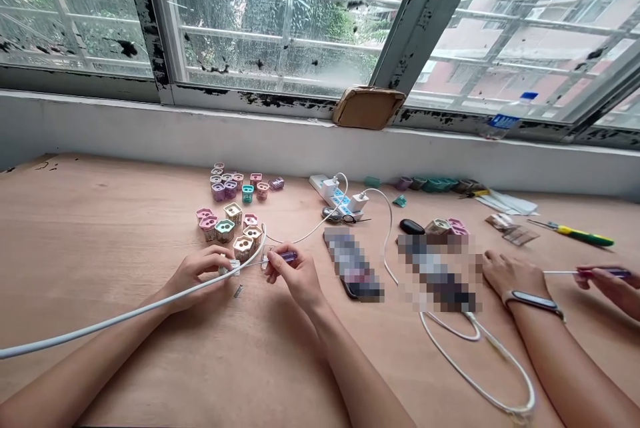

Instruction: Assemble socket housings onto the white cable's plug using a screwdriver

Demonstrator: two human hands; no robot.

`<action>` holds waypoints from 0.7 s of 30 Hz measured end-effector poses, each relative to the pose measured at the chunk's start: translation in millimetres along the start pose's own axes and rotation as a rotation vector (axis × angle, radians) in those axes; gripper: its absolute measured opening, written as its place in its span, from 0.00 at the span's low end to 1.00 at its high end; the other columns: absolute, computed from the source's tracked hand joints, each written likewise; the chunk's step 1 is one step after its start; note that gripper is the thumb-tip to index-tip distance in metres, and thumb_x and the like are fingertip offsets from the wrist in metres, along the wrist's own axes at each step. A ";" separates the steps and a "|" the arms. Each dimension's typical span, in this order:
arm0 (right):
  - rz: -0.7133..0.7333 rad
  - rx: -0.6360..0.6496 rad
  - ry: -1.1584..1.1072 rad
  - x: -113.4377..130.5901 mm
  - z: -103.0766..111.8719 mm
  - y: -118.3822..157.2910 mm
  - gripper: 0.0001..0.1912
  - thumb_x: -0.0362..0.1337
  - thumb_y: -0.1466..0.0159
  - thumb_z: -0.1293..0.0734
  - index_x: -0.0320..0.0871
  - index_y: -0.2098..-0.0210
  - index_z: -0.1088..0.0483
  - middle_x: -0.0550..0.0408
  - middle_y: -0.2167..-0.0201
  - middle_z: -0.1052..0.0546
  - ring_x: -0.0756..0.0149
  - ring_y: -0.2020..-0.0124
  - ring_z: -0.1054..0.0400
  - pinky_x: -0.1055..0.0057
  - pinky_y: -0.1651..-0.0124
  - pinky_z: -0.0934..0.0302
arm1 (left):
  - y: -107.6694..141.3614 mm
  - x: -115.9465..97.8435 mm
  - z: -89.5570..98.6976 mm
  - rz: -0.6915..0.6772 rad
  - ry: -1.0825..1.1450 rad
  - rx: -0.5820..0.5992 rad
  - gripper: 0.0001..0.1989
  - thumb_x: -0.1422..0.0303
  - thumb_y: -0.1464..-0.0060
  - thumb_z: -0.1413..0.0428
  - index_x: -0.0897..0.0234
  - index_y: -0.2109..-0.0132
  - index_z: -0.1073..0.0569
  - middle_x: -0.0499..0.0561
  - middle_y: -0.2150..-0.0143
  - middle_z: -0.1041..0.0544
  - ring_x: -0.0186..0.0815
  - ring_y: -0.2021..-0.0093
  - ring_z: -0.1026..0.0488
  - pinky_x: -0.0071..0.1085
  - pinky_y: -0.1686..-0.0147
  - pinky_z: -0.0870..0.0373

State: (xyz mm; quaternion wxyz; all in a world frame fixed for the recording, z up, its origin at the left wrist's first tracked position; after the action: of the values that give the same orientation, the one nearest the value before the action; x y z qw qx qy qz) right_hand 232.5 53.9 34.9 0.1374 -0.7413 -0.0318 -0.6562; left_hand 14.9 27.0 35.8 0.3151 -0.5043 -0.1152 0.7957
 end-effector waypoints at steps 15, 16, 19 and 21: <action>0.052 0.046 0.109 3.1 -1.6 2.6 0.19 0.52 0.40 0.25 0.43 0.71 0.27 0.57 0.81 0.25 0.68 0.80 0.33 0.70 0.76 0.37 | 1.3 5.5 -4.7 0.030 -0.078 0.103 0.05 0.70 0.39 0.41 0.63 0.57 0.22 0.56 0.52 0.22 0.38 0.55 0.23 0.30 0.56 0.25; 0.053 0.046 0.113 2.9 -1.7 2.6 0.19 0.53 0.40 0.25 0.43 0.71 0.27 0.57 0.81 0.26 0.68 0.80 0.33 0.70 0.77 0.37 | 1.5 6.7 -5.1 0.036 -0.084 0.110 0.05 0.69 0.39 0.41 0.63 0.57 0.23 0.55 0.52 0.22 0.38 0.55 0.23 0.30 0.56 0.25; 0.048 0.047 0.133 2.6 -2.5 2.5 0.19 0.53 0.40 0.25 0.43 0.71 0.27 0.57 0.80 0.26 0.68 0.80 0.33 0.70 0.77 0.37 | 1.8 8.8 -5.9 0.059 -0.092 0.128 0.05 0.69 0.39 0.42 0.63 0.56 0.24 0.54 0.54 0.22 0.37 0.56 0.24 0.29 0.58 0.27; 0.044 0.048 0.141 2.5 -2.9 2.4 0.19 0.53 0.40 0.26 0.43 0.71 0.27 0.57 0.81 0.26 0.68 0.80 0.34 0.70 0.77 0.38 | 1.8 9.4 -6.1 0.068 -0.090 0.133 0.05 0.69 0.39 0.42 0.63 0.56 0.24 0.54 0.54 0.22 0.36 0.57 0.24 0.28 0.60 0.28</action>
State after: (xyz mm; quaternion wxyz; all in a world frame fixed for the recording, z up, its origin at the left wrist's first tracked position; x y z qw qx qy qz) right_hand 230.6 50.6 37.3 0.1712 -0.6902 -0.0214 -0.7028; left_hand 16.8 30.6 25.1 0.3153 -0.4498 -0.0592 0.8335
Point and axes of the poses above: each hand's wrist, its own y-axis away from the middle knuckle, its own z-axis out of the back of the hand, x = y × z, the point moved 4 cm from there along -y, towards the middle knuckle
